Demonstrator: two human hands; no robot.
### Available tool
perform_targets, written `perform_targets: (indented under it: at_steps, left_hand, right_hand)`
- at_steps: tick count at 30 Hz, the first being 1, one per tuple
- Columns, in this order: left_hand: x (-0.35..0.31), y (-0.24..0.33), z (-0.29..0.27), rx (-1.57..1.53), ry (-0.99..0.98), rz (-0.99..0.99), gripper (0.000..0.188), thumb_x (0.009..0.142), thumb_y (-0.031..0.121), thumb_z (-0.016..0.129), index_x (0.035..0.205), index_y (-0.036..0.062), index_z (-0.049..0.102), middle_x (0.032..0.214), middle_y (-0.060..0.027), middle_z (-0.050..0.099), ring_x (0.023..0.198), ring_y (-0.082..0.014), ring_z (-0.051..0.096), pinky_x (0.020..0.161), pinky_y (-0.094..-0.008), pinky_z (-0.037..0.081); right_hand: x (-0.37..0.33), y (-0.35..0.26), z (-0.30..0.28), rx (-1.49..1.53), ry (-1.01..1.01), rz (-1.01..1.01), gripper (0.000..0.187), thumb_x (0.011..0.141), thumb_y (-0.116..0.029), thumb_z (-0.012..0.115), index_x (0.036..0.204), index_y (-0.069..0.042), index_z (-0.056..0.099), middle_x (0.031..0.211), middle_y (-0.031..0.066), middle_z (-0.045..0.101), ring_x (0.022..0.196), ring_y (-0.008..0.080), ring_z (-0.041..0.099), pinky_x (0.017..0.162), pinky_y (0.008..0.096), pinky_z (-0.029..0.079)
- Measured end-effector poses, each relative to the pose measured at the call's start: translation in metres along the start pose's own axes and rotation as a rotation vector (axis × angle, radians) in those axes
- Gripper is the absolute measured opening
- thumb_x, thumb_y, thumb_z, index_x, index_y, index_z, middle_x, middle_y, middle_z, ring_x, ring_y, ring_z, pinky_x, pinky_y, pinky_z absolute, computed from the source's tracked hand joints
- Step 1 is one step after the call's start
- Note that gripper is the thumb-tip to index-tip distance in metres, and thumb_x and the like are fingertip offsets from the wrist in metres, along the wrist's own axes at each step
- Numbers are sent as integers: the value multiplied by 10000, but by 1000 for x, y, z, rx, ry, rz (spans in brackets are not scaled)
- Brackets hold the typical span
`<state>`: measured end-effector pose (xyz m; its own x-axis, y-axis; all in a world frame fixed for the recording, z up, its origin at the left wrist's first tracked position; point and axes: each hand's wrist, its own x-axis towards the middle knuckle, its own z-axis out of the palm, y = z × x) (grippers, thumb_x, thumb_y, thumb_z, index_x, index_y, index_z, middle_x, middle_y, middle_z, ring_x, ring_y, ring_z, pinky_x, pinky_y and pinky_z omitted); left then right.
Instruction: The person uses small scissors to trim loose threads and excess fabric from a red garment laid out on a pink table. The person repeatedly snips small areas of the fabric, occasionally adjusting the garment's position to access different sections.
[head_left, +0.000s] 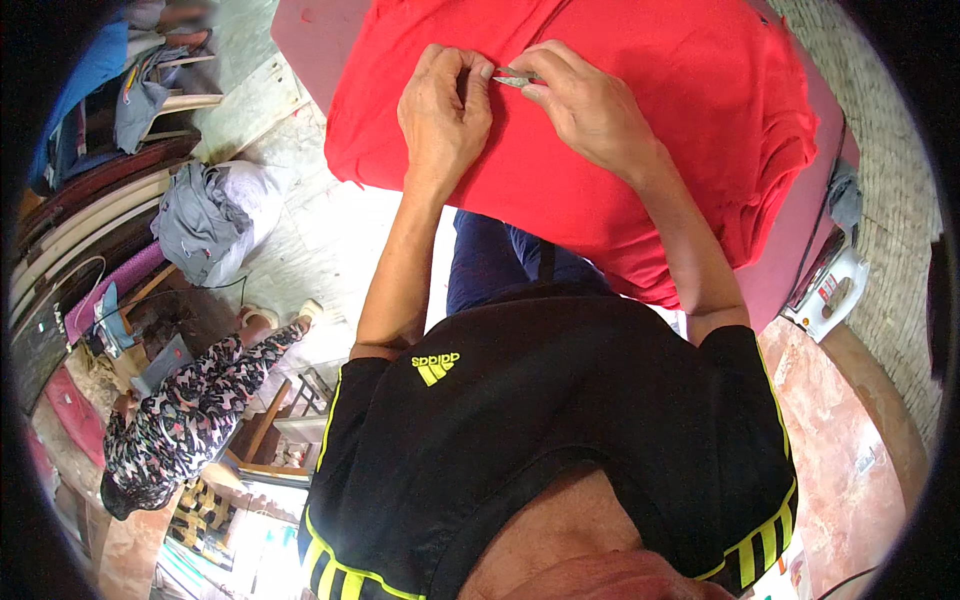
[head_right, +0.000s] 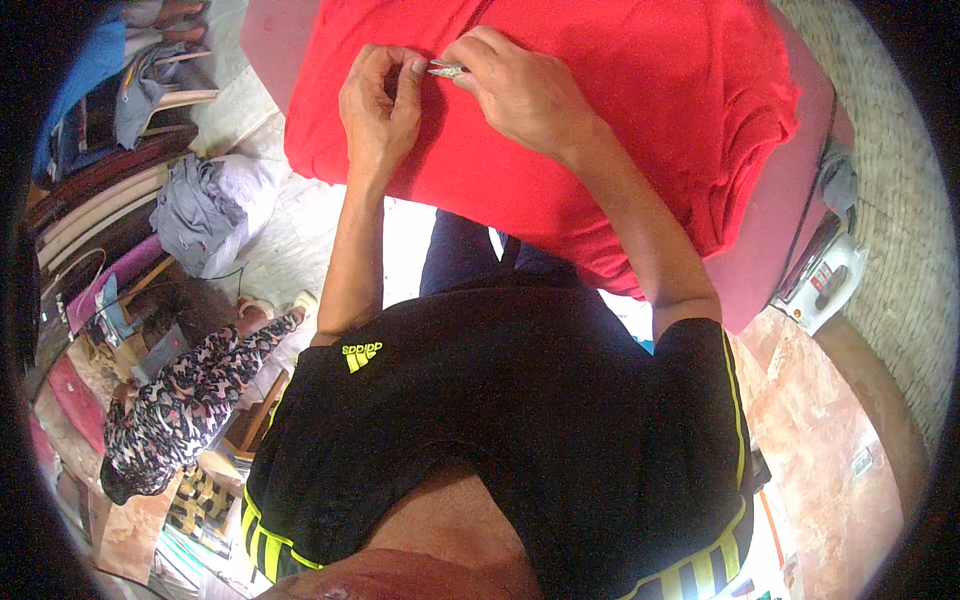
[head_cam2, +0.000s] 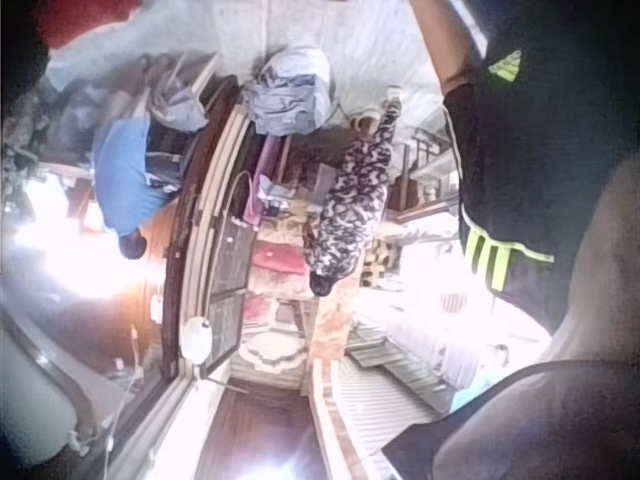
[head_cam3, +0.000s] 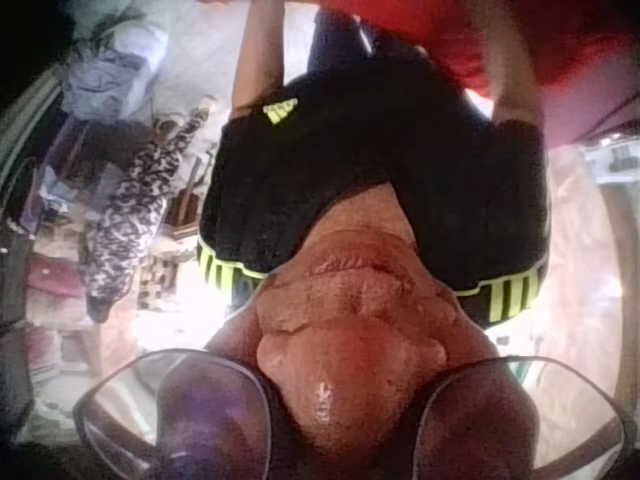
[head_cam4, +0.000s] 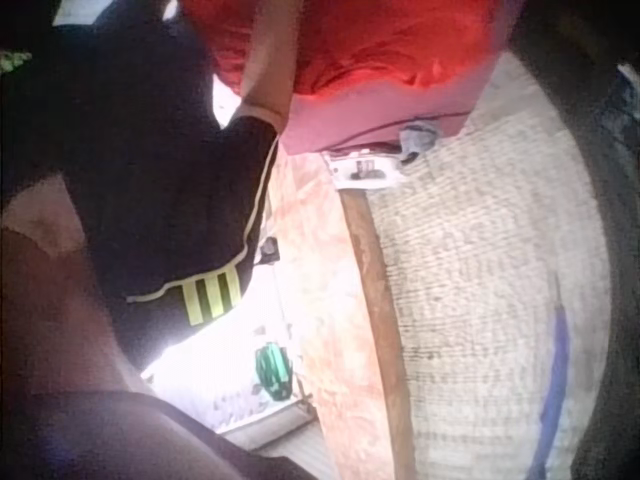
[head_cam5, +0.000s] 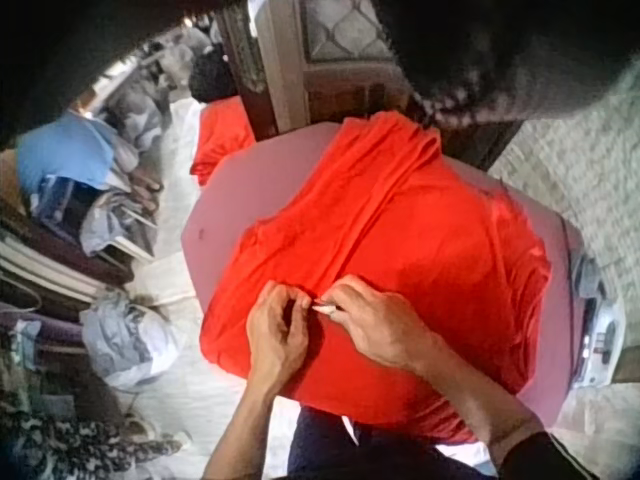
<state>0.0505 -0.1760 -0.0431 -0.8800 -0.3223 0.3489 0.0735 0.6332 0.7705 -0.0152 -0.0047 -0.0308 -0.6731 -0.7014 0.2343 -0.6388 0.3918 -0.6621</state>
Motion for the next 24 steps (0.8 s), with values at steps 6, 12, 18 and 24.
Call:
perform_targets:
  at_steps: [6,12,18,24]
  left_hand:
    - [-2,-1,5,-14,66,66,55,848,47,681,829,33,632,787,-98,591,685,-289,604,617,-387,470]
    - [-2,-1,4,-50,69,88,44,841,24,674,829,29,632,798,-101,599,689,-284,608,630,-369,482]
    - [-3,1,4,-52,56,76,32,839,6,668,835,24,642,797,-105,607,688,-285,611,632,-360,485]
    - [-5,-7,-12,-165,83,38,63,848,20,684,809,-2,640,771,-116,602,680,-234,609,614,-319,465]
  right_hand:
    - [1,0,1,-44,-5,8,166,933,-129,623,1091,-84,600,1017,96,622,884,340,666,699,465,544]
    - [1,7,-2,7,-4,-22,164,928,-156,631,1075,-91,596,1002,105,630,884,355,665,689,480,551]
    - [5,4,-4,1,-24,-15,181,928,-179,635,1080,-90,596,1007,108,638,887,363,663,699,486,545]
    - [7,4,0,39,-18,-24,189,921,-171,652,1077,-79,603,1038,119,636,868,342,672,705,459,546]
